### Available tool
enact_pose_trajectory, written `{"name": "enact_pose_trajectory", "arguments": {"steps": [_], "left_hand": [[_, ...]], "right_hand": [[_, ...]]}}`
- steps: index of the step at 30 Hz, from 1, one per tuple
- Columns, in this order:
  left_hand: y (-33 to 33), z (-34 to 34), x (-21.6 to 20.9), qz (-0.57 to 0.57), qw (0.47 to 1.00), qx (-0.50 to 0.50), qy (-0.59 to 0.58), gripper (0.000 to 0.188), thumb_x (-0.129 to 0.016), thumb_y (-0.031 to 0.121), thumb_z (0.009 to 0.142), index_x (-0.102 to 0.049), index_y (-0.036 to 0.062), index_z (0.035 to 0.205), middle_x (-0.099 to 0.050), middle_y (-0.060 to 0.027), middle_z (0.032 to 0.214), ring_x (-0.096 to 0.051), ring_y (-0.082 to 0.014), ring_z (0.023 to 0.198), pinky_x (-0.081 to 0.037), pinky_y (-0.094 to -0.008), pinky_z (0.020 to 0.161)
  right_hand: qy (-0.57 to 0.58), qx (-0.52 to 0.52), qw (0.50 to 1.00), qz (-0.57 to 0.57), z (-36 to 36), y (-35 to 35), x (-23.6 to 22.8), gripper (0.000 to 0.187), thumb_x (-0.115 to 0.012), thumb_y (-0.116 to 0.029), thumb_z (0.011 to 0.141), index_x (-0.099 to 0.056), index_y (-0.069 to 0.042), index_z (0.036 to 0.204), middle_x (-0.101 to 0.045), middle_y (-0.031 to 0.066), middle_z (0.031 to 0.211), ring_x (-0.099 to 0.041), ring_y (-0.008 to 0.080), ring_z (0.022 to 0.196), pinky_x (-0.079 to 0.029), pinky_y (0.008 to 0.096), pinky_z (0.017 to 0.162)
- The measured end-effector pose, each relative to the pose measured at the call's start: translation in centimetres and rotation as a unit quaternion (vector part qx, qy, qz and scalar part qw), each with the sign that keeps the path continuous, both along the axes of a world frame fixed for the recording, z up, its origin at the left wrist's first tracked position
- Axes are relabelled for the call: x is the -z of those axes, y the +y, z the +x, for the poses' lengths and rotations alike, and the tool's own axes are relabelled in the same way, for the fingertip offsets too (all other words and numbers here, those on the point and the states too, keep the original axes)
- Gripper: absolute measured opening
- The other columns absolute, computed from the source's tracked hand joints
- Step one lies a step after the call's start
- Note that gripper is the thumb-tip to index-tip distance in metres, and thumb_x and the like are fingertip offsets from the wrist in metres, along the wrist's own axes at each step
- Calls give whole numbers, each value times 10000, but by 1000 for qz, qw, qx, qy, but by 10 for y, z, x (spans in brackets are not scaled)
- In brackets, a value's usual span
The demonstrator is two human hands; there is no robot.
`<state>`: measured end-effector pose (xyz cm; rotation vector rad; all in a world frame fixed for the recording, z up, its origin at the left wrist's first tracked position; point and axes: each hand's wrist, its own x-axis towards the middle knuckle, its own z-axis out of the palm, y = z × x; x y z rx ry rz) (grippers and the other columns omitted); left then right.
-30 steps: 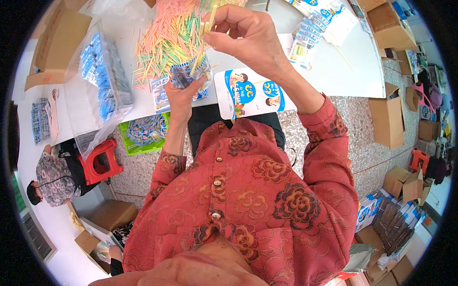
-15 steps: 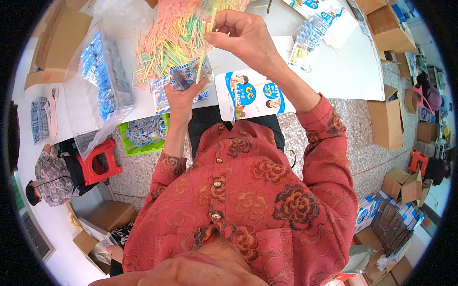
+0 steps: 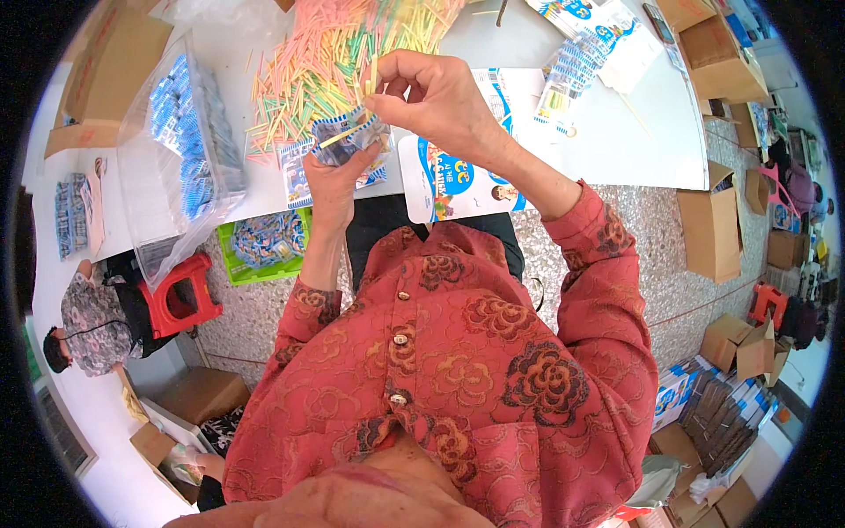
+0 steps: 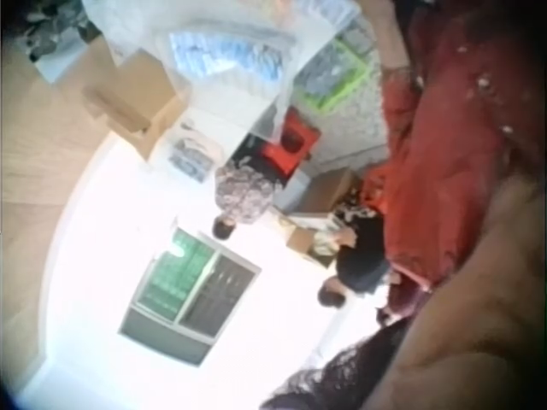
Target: Packaging small colorful items into plastic bags on a workbench.
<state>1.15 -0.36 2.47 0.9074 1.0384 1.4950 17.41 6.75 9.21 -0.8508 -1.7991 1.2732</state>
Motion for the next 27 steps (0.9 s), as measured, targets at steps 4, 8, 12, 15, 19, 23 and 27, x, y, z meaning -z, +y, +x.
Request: {"name": "enact_pose_trajectory", "arguments": {"steps": [4,8,12,15,19,23,27], "left_hand": [[0,-1,1,-4,1000,-1,1,258,-690,-23,725,-627,-2,975,-659,-47,908,-606,-78,782,-486,-223,730],[-1,-1,3,-6,1000,-2,14,232,-699,-20,720,-636,4,942,-658,-33,868,-594,-61,744,-481,-211,694],[0,-3,5,-21,999,9,36,231,-701,-21,718,-637,7,938,-658,-29,861,-592,-59,738,-480,-210,688],[0,-3,4,-12,999,24,22,239,-701,-21,718,-635,6,946,-658,-29,865,-593,-60,745,-481,-210,695],[-1,1,2,-13,999,25,15,243,-699,-22,720,-632,2,953,-660,-31,871,-599,-64,750,-484,-214,701],[-1,1,-1,-7,999,32,12,265,-703,-23,715,-628,3,969,-660,-33,888,-606,-73,762,-485,-219,718],[1,2,-5,-11,999,36,-22,294,-702,-36,706,-624,11,985,-658,-39,905,-613,-87,778,-489,-235,739]], "right_hand": [[-26,-10,999,-26,-1,-2,-4,114,-639,-64,806,-618,-29,912,-568,-56,713,-455,-9,605,-358,148,530],[-49,-15,999,20,0,3,0,124,-653,-90,787,-625,-36,895,-586,-22,844,-469,11,658,-358,163,523],[-62,-25,992,110,6,12,7,147,-668,-115,763,-631,-47,889,-581,8,1043,-504,44,751,-394,199,568],[-63,-52,994,69,9,14,7,154,-665,-127,767,-633,-48,896,-586,20,1082,-525,62,782,-418,217,627],[-100,-86,987,94,11,14,3,190,-654,-142,779,-638,-43,940,-579,37,1123,-535,78,826,-435,234,703],[-58,-92,990,85,12,17,-4,230,-607,-160,828,-633,-47,1026,-578,52,1143,-559,122,883,-444,271,794],[-3,-89,989,118,9,18,6,235,-544,-162,883,-614,-38,1070,-618,80,1076,-589,202,968,-450,313,831]]}}
